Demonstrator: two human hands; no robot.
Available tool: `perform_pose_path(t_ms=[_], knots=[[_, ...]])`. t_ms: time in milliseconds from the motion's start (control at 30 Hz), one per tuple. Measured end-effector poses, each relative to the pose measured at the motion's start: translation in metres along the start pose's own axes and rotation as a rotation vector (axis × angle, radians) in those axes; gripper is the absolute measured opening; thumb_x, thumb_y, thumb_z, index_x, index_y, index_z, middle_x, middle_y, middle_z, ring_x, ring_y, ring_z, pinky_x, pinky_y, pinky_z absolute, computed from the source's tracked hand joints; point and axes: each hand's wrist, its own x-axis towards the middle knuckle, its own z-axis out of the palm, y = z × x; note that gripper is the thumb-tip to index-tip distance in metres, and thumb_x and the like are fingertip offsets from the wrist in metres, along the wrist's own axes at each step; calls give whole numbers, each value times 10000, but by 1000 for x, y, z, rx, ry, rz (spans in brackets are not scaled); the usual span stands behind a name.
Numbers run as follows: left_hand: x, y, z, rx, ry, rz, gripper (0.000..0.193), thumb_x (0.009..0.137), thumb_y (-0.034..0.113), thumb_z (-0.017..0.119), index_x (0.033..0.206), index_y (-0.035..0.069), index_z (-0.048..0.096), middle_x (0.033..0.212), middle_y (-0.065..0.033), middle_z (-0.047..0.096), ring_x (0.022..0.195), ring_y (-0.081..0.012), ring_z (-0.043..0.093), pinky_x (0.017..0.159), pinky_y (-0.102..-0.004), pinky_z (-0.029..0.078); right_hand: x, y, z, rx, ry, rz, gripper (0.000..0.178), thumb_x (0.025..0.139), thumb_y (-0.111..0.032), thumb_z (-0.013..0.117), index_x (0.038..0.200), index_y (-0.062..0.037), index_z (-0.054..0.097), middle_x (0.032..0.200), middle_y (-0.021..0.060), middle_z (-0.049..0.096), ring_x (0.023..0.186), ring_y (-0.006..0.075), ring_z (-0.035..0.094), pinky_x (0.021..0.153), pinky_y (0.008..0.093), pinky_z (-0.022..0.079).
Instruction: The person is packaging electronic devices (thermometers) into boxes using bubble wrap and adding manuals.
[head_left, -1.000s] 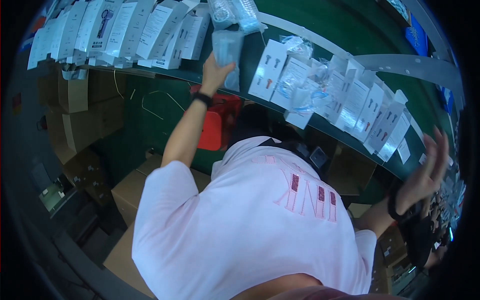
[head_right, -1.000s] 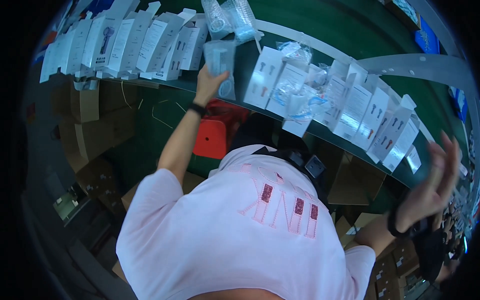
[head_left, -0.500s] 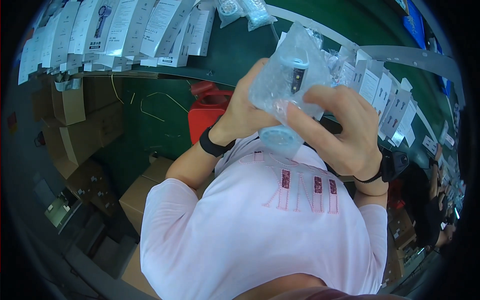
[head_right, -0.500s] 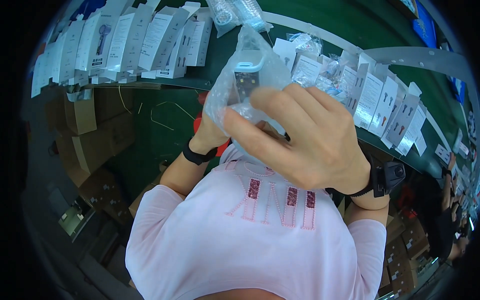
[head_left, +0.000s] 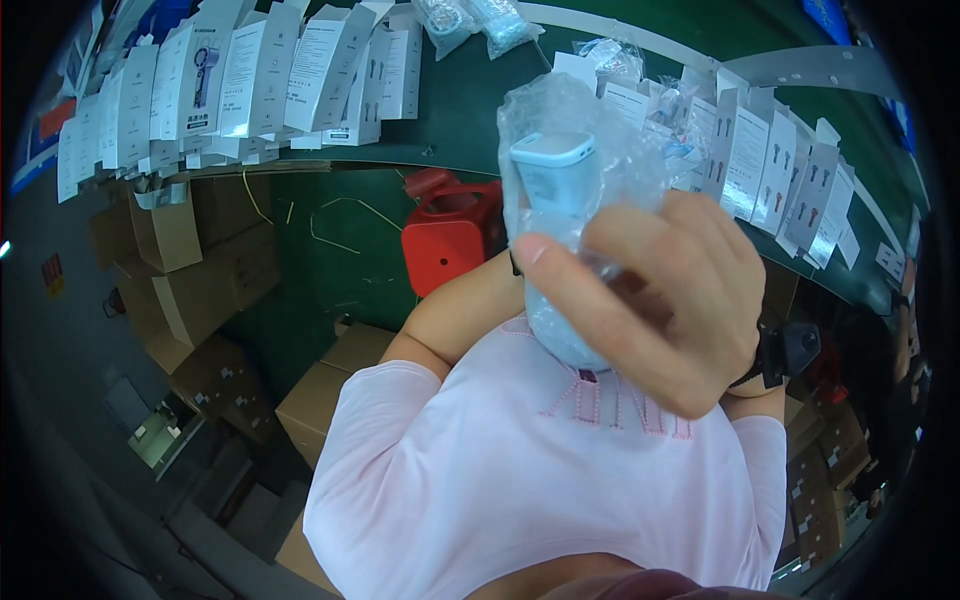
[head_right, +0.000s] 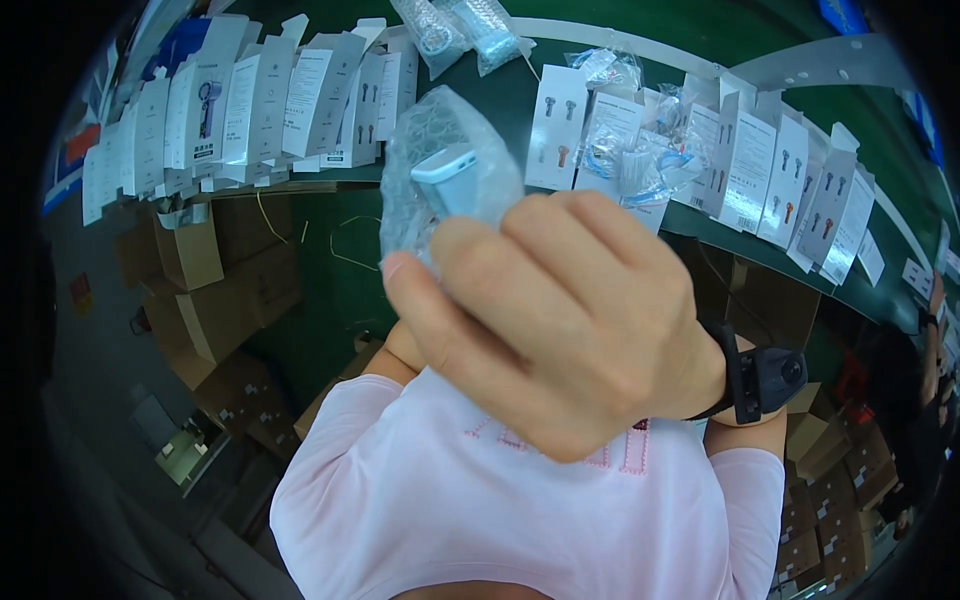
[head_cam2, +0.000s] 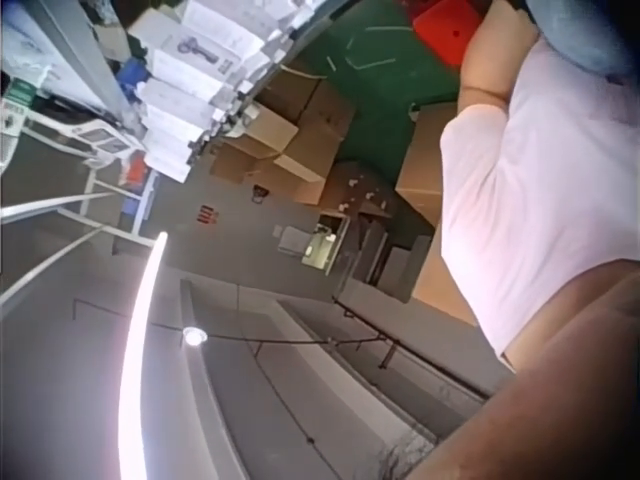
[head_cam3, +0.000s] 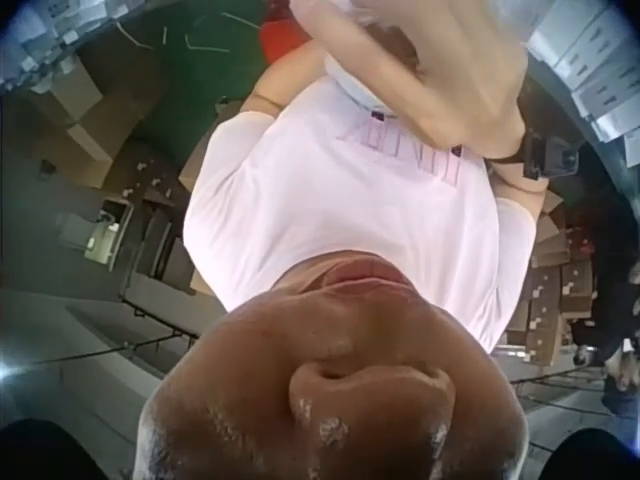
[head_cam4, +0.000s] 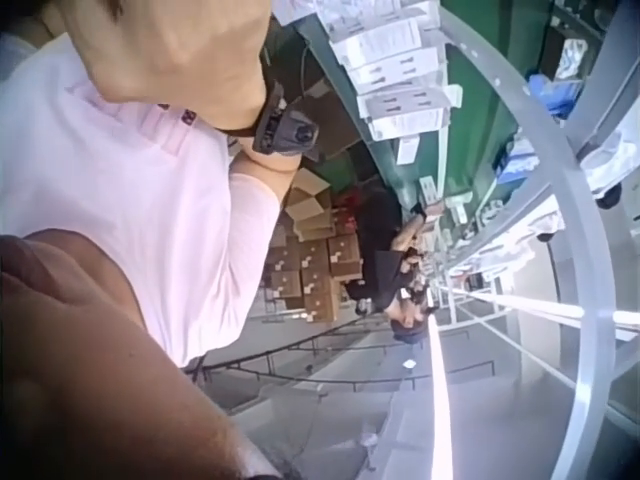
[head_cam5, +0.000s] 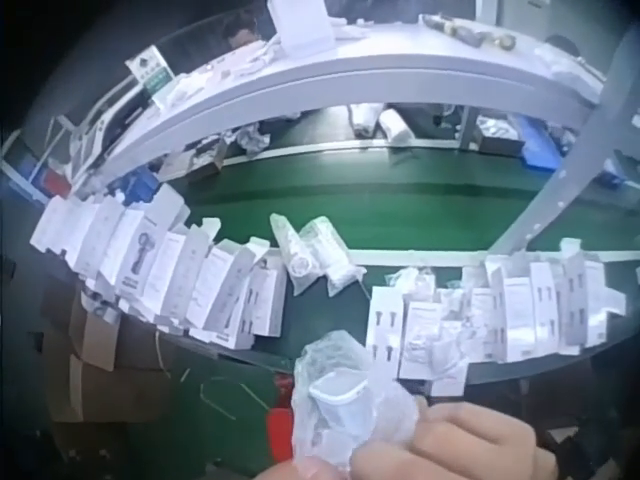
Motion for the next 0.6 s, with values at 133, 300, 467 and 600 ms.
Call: perform_pose_path(t_ms=[133,300,467,600], knots=[[-1,-13,-13,-101,-116,-2,795,685,136,720,1390,6,377,1366,-171,476,1230,-293,495,1045,-425,393,-17,15,-1,115,173,178,696,575,-383,763,1137,-3,607,1098,131,517,777,213,527,642,281,424],[-7,-19,-3,162,125,-127,574,799,179,699,1300,-14,495,1190,-76,578,1076,-184,558,935,-326,438,-77,58,17,1069,20,953,942,622,-482,826,1319,17,435,1141,184,581,1014,279,597,1007,434,425],[-18,31,-35,1169,547,-184,406,853,321,693,1081,-15,670,1020,-135,668,936,-174,628,794,-311,498,-153,101,24,1390,368,1248,503,760,-248,683,1157,27,542,860,143,634,771,251,626,925,466,477],[1,40,-120,1770,937,42,608,807,392,726,1200,-48,578,1061,-196,637,935,-260,638,811,-327,510,-141,116,8,1134,121,1396,505,729,-59,562,1221,57,572,937,164,658,733,229,670,643,317,559]])
